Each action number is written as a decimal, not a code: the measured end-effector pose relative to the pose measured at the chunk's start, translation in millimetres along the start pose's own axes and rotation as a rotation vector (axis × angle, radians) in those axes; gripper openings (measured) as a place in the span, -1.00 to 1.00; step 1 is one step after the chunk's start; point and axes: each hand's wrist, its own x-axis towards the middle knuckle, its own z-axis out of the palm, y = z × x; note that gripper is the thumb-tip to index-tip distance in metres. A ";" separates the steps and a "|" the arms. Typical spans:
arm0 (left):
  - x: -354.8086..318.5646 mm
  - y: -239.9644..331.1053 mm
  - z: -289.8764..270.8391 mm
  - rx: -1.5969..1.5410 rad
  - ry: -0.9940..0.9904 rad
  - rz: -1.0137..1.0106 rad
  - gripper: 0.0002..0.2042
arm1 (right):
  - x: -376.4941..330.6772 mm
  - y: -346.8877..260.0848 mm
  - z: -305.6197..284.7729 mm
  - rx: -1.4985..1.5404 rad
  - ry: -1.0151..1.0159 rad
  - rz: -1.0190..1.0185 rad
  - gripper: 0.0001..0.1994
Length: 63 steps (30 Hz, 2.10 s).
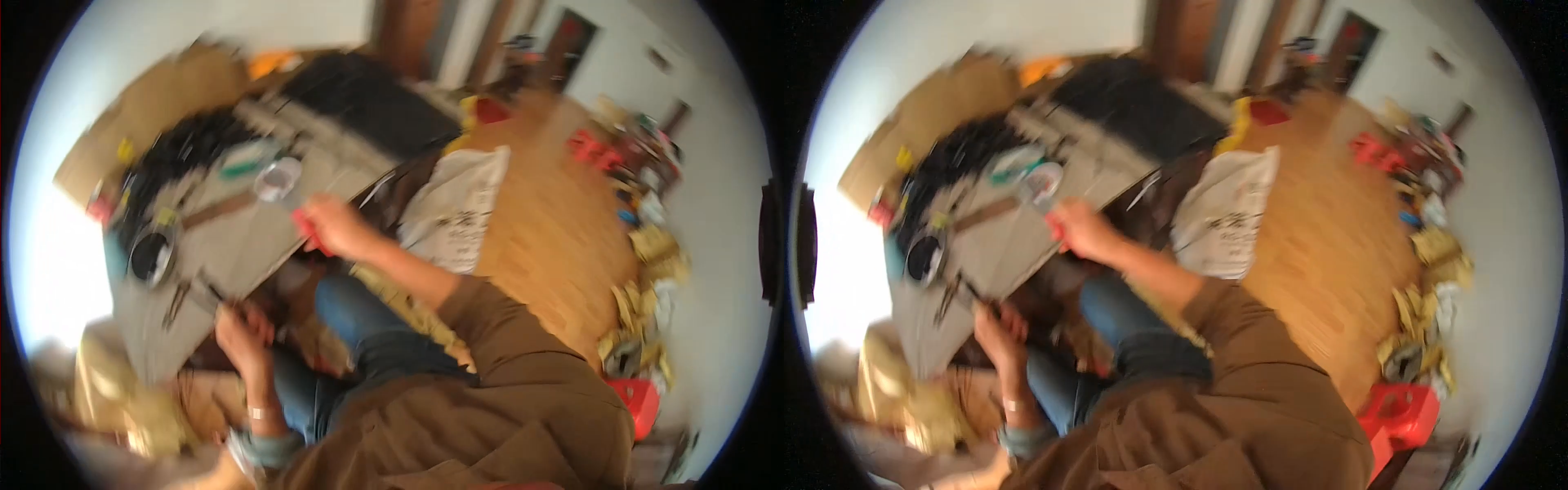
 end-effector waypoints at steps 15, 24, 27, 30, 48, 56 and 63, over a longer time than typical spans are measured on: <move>0.9 6.6 -4.1 0.063 -0.148 0.210 -0.39 | -69.8 9.3 31.8 -0.758 -0.143 -0.470 -0.68; -7.8 2.1 2.1 0.170 -0.098 0.263 -0.38 | -62.9 -10.0 31.9 -1.119 -0.020 -0.760 -0.53; -6.5 2.5 4.7 0.134 -0.128 0.257 -0.38 | -64.5 -16.8 33.1 -1.162 0.000 -0.766 -0.52; -4.0 2.6 9.7 0.164 -0.128 0.249 -0.38 | -64.3 -22.0 24.2 -1.222 -0.038 -0.824 -0.56; -10.5 -1.8 -12.3 0.150 -0.052 0.410 -0.66 | -81.5 -22.1 10.5 -0.210 -0.708 0.486 -0.74; 11.4 -47.5 -20.0 0.854 0.161 1.089 -0.82 | -76.5 -33.9 11.7 -0.806 -0.875 -0.006 -0.66; -18.1 -1.8 7.7 0.258 0.019 0.538 -0.70 | -83.7 -31.2 -4.9 0.062 -0.841 0.749 -0.87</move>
